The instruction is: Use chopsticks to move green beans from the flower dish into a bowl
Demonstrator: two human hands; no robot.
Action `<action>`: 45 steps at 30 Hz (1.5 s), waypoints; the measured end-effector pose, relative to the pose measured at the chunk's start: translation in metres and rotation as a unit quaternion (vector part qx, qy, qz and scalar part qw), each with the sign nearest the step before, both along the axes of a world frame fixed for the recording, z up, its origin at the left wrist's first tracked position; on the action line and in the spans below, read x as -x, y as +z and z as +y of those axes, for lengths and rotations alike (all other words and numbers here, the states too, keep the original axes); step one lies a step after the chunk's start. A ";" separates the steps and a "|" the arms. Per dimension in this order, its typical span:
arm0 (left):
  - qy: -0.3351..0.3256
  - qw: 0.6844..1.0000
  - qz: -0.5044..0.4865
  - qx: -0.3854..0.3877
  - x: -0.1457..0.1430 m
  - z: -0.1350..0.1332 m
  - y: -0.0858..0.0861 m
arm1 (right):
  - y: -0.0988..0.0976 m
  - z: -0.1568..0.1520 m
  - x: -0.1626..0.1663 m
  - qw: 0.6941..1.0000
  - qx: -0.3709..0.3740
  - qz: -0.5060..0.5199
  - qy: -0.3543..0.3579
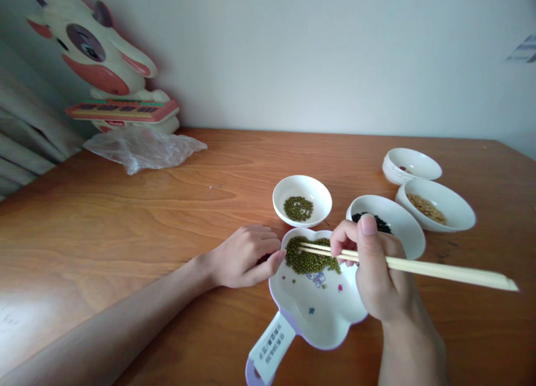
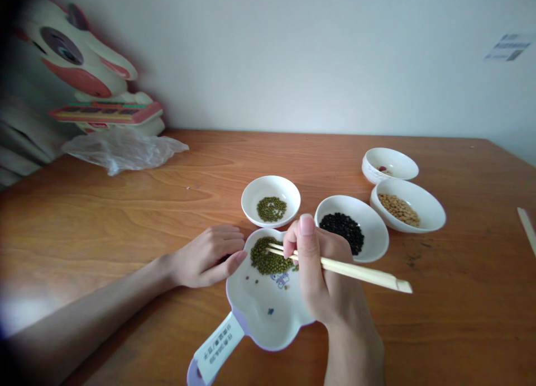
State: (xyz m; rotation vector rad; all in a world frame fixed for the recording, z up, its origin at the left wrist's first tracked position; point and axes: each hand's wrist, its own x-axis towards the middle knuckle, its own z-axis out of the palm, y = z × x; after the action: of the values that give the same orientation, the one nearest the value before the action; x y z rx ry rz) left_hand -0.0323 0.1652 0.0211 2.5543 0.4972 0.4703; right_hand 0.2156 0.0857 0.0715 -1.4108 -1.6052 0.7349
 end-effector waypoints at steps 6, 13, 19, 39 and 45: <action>0.005 1.000 0.000 -0.004 0.000 0.000 0.000 | -0.001 0.000 0.000 1.000 -0.009 0.011 0.003; 0.005 1.000 -0.005 -0.003 0.000 0.000 -0.001 | -0.001 -0.002 -0.003 1.000 0.002 0.016 0.007; 0.001 1.000 -0.003 -0.003 -0.001 0.000 0.001 | -0.001 -0.002 -0.003 0.999 0.026 0.019 0.020; -0.001 1.000 0.005 0.018 0.000 0.000 0.002 | -0.002 0.000 0.000 0.999 0.020 0.016 0.026; -0.003 1.000 0.006 0.021 0.000 0.000 0.001 | 0.000 -0.002 0.000 0.998 0.019 0.035 0.037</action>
State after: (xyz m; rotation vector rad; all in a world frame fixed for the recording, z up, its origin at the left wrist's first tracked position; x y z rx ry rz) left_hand -0.0324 0.1650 0.0225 2.5185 0.4980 0.4389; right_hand 0.2156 0.0841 0.0716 -1.3435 -1.6037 0.8542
